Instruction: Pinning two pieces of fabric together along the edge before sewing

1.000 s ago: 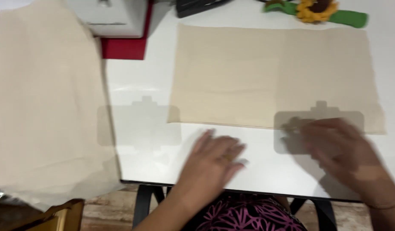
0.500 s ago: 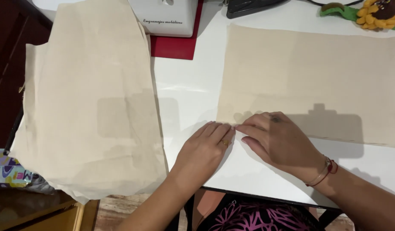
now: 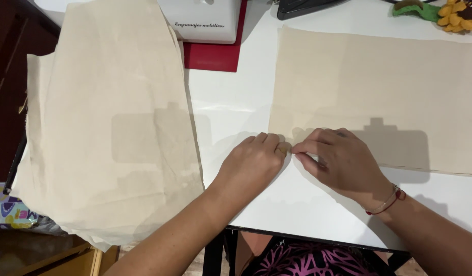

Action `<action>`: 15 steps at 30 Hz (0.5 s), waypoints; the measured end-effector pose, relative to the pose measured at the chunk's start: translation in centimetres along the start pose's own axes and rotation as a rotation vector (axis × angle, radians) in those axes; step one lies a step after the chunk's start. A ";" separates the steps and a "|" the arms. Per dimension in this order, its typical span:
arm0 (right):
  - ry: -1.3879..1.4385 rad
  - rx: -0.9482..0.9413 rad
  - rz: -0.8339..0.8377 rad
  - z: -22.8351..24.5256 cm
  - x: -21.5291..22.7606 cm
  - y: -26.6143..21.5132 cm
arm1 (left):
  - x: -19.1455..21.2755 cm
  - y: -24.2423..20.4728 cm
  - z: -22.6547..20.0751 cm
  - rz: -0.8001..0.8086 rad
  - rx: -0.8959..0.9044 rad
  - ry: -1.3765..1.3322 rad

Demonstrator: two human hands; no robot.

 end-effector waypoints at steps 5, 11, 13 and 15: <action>-0.040 -0.153 0.137 -0.3 -0.3 0.8 | 2.7 1.6 0.5 0.129 -0.113 -0.091; 0.094 -0.245 0.223 -0.4 -0.4 1.7 | 1.0 1.7 1.5 0.097 0.004 -0.213; 0.108 -0.291 0.270 -0.9 -0.7 1.6 | 0.0 1.2 1.8 0.099 0.109 -0.343; 0.111 -0.308 0.274 -0.7 -0.7 1.8 | -0.3 0.9 2.3 0.130 0.138 -0.359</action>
Point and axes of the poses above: each hand's wrist, its own y-axis towards the middle knuckle, its own x-axis out of the back of the hand, z = x × y, the point moved 2 cm from there along y, towards the middle knuckle, and after that the axes turned 3 degrees about y, right-handed, at the moved point
